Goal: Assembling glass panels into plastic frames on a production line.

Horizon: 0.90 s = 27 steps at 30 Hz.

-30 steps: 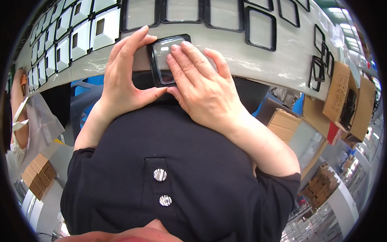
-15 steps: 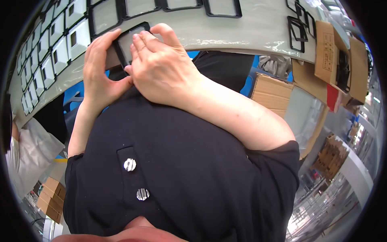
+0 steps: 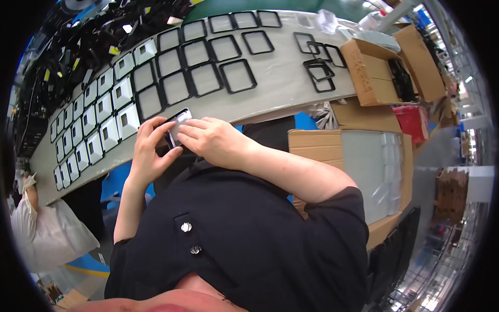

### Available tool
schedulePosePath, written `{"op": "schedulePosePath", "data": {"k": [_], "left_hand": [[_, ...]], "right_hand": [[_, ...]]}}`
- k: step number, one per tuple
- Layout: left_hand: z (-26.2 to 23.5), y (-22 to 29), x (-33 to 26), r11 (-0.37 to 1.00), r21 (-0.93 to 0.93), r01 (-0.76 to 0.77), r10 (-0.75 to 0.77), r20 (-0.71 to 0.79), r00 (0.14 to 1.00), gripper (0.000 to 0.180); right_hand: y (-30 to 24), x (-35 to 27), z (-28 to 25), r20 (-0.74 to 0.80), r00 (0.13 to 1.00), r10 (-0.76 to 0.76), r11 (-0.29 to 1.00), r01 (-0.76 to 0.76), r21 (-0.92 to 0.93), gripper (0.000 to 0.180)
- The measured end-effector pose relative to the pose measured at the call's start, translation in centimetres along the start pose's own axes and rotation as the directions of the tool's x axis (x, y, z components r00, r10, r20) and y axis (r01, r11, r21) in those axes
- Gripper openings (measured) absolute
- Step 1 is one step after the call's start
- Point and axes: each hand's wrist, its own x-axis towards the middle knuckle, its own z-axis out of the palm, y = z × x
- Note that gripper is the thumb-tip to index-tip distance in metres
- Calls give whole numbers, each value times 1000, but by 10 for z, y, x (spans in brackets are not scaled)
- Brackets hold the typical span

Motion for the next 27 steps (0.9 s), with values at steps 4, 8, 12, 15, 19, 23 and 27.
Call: {"op": "schedulePosePath", "data": {"k": [4, 8, 12, 15, 19, 23, 27], "left_hand": [[-8, 15, 5, 998, -67, -21, 17, -60, 998, 72], [-1, 6, 13, 998, 1, -57, 57, -179, 982, 58], [9, -5, 17, 999, 36, -26, 33, -208, 978, 43], [13, -8, 14, 999, 29, -16, 22, -211, 977, 39], [12, -1, 20, 997, 49, -57, 66, -212, 975, 35], [14, 6, 30, 995, 55, -84, 94, -226, 970, 35], [14, 13, 35, 992, 56, -117, 127, -239, 963, 34]], "right_hand": [[27, -12, -51, -15, 990, 141, 990, -141, 5, 31], [91, -67, -92, -120, 962, 245, 894, -272, -357, 34], [137, -105, -85, -69, 939, 336, 857, -336, -390, 32], [148, -96, -65, 13, 941, 339, 910, -325, -259, 24], [201, -88, -82, -267, 792, 550, 789, -597, -147, 29], [252, -76, -81, -203, 533, 821, 357, -758, -545, 41], [271, -70, -69, -263, 554, 790, 280, -708, -648, 30]]}}
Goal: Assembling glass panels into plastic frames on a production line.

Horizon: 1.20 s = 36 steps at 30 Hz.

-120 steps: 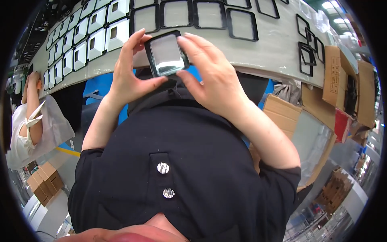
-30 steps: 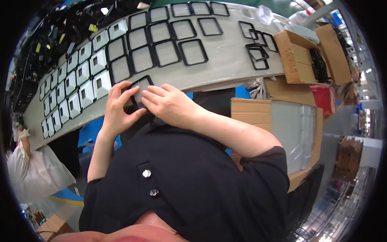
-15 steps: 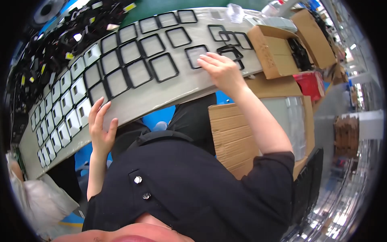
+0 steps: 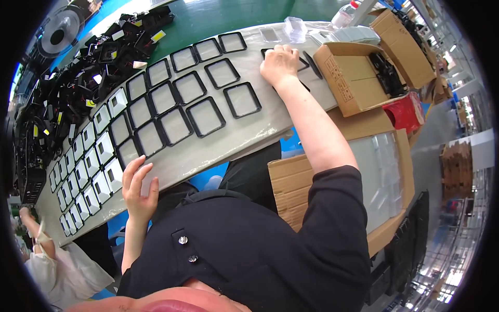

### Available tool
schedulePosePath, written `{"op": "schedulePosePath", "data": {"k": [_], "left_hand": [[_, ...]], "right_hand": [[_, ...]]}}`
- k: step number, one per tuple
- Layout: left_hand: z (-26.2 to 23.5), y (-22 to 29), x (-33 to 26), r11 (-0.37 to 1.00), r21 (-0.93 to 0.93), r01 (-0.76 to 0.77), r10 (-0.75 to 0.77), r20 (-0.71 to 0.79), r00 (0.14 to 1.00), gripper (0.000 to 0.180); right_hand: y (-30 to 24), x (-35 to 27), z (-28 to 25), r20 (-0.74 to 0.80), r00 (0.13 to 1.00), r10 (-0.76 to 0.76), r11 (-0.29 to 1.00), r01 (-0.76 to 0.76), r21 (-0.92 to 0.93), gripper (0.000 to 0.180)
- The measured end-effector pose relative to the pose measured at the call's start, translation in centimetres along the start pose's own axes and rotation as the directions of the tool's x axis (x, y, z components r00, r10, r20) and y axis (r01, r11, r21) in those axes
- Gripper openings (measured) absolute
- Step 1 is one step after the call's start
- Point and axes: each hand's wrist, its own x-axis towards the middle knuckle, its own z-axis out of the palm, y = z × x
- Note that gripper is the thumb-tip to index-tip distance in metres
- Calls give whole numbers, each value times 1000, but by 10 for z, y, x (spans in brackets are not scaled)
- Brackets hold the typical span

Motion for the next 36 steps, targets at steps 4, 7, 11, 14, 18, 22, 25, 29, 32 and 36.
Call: {"op": "schedulePosePath", "data": {"k": [4, 7, 11, 14, 18, 22, 25, 29, 32, 36], "left_hand": [[-5, 3, 7, 998, -1, -57, 57, 3, 998, 34], [-4, 11, 25, 995, -39, -97, 98, 23, 995, 40], [0, 41, 69, 987, -124, -101, 107, 45, 993, 76], [12, 59, 92, 991, -97, -97, 102, 43, 994, 97], [29, 66, 95, 977, -210, -34, 28, -29, 999, 70], [28, 51, 80, 943, -327, 55, -48, 31, 998, 65], [9, 29, 60, 908, -410, 86, -53, 91, 994, 69], [-20, -2, 23, 886, -392, 247, -245, 55, 968, 70], [-39, -8, 6, 814, -496, 302, -311, 66, 948, 70], [-42, -13, 5, 830, -497, 252, -252, 69, 965, 72]], "right_hand": [[21, 5, -21, 87, 977, 195, 900, -214, 379, 28], [51, 4, -26, 148, 935, 322, 582, -319, 748, 25], [-7, -33, -99, 8, 1000, 17, 326, -13, 945, 20], [-65, -73, -145, -348, 909, -229, 553, 415, 722, 10], [-105, -109, -172, -464, 811, -357, 526, 585, 617, 10], [-105, -100, -164, -302, 847, -438, 391, 482, 784, 5], [-79, -26, -119, -133, 974, -181, 414, 199, 888, 16], [-18, 57, 7, -176, 983, -42, 882, 119, 456, 38], [-3, 69, 24, 29, 999, 40, 954, -47, 297, 39], [9, 86, 71, 17, 1000, -6, 968, 2, 252, 42]]}}
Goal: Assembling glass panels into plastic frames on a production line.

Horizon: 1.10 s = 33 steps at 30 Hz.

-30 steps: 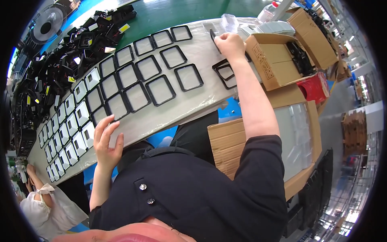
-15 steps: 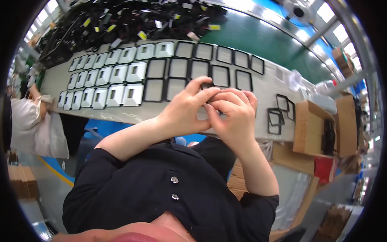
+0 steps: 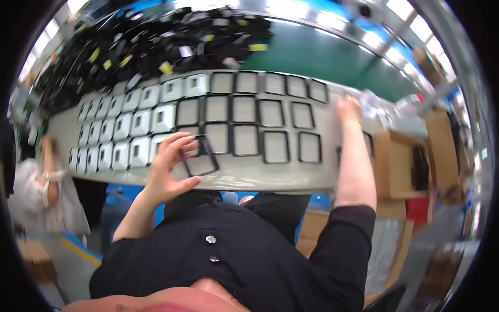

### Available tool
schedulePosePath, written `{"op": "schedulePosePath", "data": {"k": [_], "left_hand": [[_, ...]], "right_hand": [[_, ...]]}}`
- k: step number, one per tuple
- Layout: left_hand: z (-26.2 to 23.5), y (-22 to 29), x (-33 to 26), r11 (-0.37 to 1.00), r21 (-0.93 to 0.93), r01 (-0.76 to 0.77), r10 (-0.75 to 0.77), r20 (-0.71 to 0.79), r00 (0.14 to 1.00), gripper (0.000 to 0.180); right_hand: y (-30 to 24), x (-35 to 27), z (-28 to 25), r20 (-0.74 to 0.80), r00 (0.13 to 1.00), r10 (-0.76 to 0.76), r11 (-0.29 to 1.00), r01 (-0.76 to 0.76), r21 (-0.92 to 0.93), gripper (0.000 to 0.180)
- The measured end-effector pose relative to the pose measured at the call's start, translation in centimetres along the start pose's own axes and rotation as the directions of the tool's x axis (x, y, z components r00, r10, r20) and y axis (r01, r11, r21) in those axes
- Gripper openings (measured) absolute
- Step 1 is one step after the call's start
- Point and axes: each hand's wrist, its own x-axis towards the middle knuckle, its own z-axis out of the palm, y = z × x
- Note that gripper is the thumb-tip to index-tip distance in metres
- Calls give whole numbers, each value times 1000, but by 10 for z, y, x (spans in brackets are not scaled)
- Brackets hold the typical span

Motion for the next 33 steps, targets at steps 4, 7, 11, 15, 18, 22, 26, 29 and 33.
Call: {"op": "schedulePosePath", "data": {"k": [4, 7, 11, 15, 18, 22, 26, 29, 33], "left_hand": [[10, -3, 7, 995, -23, -98, 96, -47, 994, 84], [16, -4, 13, 995, -23, -93, 93, -26, 995, 88], [17, -2, 13, 994, -50, -93, 90, -60, 994, 93], [13, -6, 13, 988, -133, -73, 65, -57, 996, 95], [11, -4, 7, 995, -95, -26, 21, -54, 998, 97], [14, 0, 9, 948, -308, 80, -97, -40, 995, 95], [42, 3, 18, 807, -565, 174, -221, -15, 975, 93], [58, -7, 20, 713, -693, 104, -165, -22, 986, 96], [55, 5, 11, 630, -776, 28, -24, 16, 1000, 92]], "right_hand": [[41, 8, 18, -47, 999, 4, 999, -7, -53, 34], [52, 8, 8, -37, 999, -24, 996, 20, -90, 28], [33, 5, -20, -109, 994, 5, 994, -17, -105, 25], [77, 6, -8, -91, 995, -37, 997, 42, 59, 25], [42, -3, -34, -173, 985, -2, 999, 9, 41, 24], [-54, -45, -119, -410, 911, -36, 921, 189, 341, 13], [-181, -132, -191, -548, 659, -514, 673, 707, 219, 15], [-225, -189, -205, -420, 569, -707, 536, 818, 208, 14], [-242, -217, -214, -384, 575, -723, 442, 811, 383, 10]]}}
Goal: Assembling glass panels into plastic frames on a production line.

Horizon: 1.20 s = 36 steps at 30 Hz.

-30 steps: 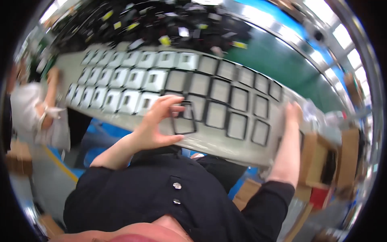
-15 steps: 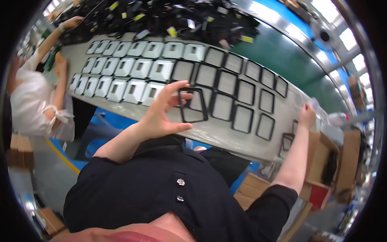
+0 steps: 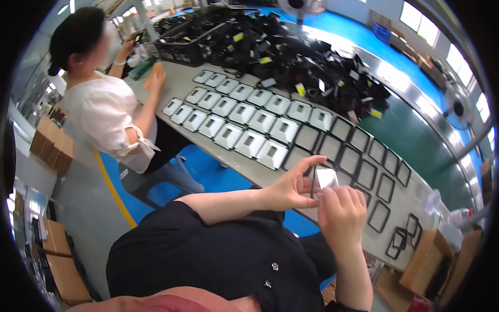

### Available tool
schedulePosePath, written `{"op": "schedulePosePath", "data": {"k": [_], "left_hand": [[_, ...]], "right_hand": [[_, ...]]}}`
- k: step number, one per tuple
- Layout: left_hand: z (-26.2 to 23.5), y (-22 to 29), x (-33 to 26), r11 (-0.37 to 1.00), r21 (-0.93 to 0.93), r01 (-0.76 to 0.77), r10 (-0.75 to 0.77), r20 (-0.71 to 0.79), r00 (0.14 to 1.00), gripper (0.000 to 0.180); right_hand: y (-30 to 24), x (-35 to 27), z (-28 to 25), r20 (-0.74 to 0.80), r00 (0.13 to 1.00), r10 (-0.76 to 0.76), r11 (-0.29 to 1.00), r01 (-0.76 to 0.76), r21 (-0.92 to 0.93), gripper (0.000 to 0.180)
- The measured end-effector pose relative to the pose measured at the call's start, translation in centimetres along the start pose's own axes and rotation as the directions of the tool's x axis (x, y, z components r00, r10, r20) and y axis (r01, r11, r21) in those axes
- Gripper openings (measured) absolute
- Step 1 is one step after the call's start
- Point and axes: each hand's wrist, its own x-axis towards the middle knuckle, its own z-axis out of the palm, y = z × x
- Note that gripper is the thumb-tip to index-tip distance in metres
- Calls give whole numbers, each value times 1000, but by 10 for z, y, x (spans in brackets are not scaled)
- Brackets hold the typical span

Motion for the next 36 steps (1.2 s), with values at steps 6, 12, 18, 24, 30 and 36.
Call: {"op": "schedulePosePath", "data": {"k": [6, 12, 18, 24, 30, 36], "left_hand": [[11, 30, -17, 996, -86, 16, -10, 70, 998, 98], [12, 48, -27, 974, 180, -141, 128, 79, 989, 103], [11, 60, -22, 725, 551, -414, 302, 286, 910, 108], [15, 57, -24, 692, 506, -515, 384, 347, 856, 116], [22, 60, -29, 659, 497, -564, 426, 371, 825, 114], [24, 64, -29, 626, 506, -593, 434, 406, 805, 109]], "right_hand": [[-3, -8, -5, -176, 960, 217, 894, -123, 431, 16], [-7, 3, 2, 380, 750, 541, 84, -498, 863, 69], [-8, -6, -1, 465, 754, 464, -187, -430, 883, 66], [-24, -13, -9, 468, 739, 486, -318, -349, 881, 64], [-36, -20, -12, 422, 760, 494, -326, -288, 900, 60], [-37, -21, -11, 423, 769, 479, -324, -293, 899, 57]]}}
